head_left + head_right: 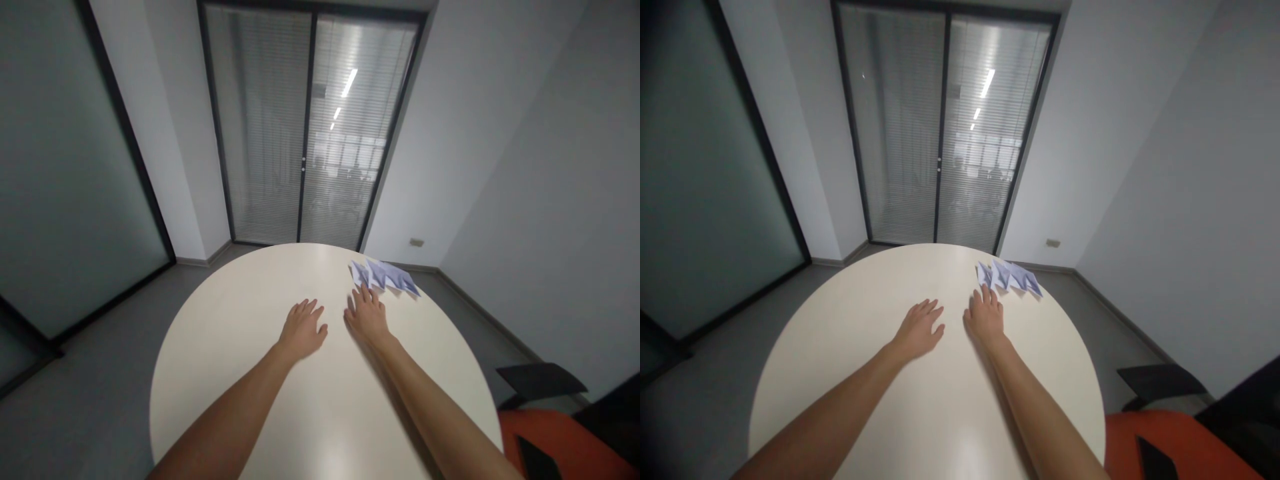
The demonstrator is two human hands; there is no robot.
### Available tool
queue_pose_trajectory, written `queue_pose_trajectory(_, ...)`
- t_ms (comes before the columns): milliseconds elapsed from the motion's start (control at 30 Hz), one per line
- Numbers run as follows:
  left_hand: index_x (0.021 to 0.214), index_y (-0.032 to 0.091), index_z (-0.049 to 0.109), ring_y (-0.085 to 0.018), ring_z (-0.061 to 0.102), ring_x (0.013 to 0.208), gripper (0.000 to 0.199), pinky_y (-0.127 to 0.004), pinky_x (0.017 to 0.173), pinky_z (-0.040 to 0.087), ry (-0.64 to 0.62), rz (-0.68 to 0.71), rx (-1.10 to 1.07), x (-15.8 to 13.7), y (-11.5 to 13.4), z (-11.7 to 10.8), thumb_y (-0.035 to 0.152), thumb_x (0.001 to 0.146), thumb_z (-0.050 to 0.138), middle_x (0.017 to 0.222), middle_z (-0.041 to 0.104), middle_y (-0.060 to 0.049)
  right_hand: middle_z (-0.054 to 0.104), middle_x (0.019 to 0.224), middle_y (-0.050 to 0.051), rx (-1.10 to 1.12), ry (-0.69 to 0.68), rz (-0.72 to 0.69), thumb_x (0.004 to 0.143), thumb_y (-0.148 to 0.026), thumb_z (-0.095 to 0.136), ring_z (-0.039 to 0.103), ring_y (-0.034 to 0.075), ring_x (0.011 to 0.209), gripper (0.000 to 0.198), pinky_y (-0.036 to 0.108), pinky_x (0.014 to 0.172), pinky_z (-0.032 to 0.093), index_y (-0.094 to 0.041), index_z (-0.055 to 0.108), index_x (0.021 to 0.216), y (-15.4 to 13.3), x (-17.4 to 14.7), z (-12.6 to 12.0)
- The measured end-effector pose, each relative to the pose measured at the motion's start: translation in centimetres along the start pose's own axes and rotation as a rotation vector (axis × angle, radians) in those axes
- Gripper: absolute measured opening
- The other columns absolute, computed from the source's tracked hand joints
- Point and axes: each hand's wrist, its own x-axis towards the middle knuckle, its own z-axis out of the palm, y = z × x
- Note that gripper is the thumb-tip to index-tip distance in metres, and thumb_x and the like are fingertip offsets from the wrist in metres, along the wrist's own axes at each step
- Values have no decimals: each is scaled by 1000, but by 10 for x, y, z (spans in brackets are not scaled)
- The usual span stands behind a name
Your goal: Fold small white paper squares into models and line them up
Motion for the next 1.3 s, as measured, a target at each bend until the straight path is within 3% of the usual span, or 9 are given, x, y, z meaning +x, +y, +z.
queue_pose_trajectory(100, 147, 22, 49, -34, 31, 148, 58, -51, 122, 23, 3, -25, 3, -2, 3, 1, 46, 95, 46, 159, 40, -10, 26, 164, 17, 89, 1, -116, 91, -39, 56, 22, 36, 149, 63, 51, 115, 29, -12, 46, 147, 1, -20, -5)
queue_pose_trajectory(267, 151, 26, 43, -36, 26, 150, 62, -53, 122, 19, -45, -37, 9, -4, 7, 3, 53, 96, 43, 162, 34, -9, 34, 161, 17, 251, -96, -287, 96, -45, 49, 26, 30, 150, 63, 47, 119, 25, -10, 45, 149, 5, -39, -3)
queue_pose_trajectory(433, 151, 26, 43, -35, 23, 151, 62, -54, 122, 17, -89, -35, 29, -2, 12, 4, 54, 97, 40, 163, 32, -9, 34, 161, 15, 306, -254, -259, 98, -52, 44, 27, 32, 150, 65, 52, 120, 21, -16, 42, 152, 10, -44, -9)
queue_pose_trajectory(567, 152, 26, 42, -35, 23, 151, 62, -54, 122, 17, -103, -35, 35, 0, 13, 5, 55, 97, 40, 163, 31, -9, 31, 162, 14, 325, -296, -256, 98, -54, 42, 23, 32, 151, 67, 52, 121, 18, -17, 39, 154, 13, -44, -13)
queue_pose_trajectory(1100, 152, 26, 42, -35, 22, 151, 62, -54, 122, 17, -114, -30, 37, 2, 12, 6, 55, 98, 38, 163, 30, -9, 32, 162, 13, 345, -289, -249, 98, -52, 44, 23, 31, 151, 65, 52, 121, 18, -18, 40, 153, 14, -43, -12)
queue_pose_trajectory(1300, 152, 25, 42, -36, 22, 151, 62, -54, 122, 18, -104, -22, 33, 1, 12, 7, 55, 98, 37, 163, 31, -10, 45, 154, 15, 343, -207, -259, 99, -50, 45, 37, 30, 144, 59, 45, 118, 27, -16, 50, 146, 15, -42, -13)
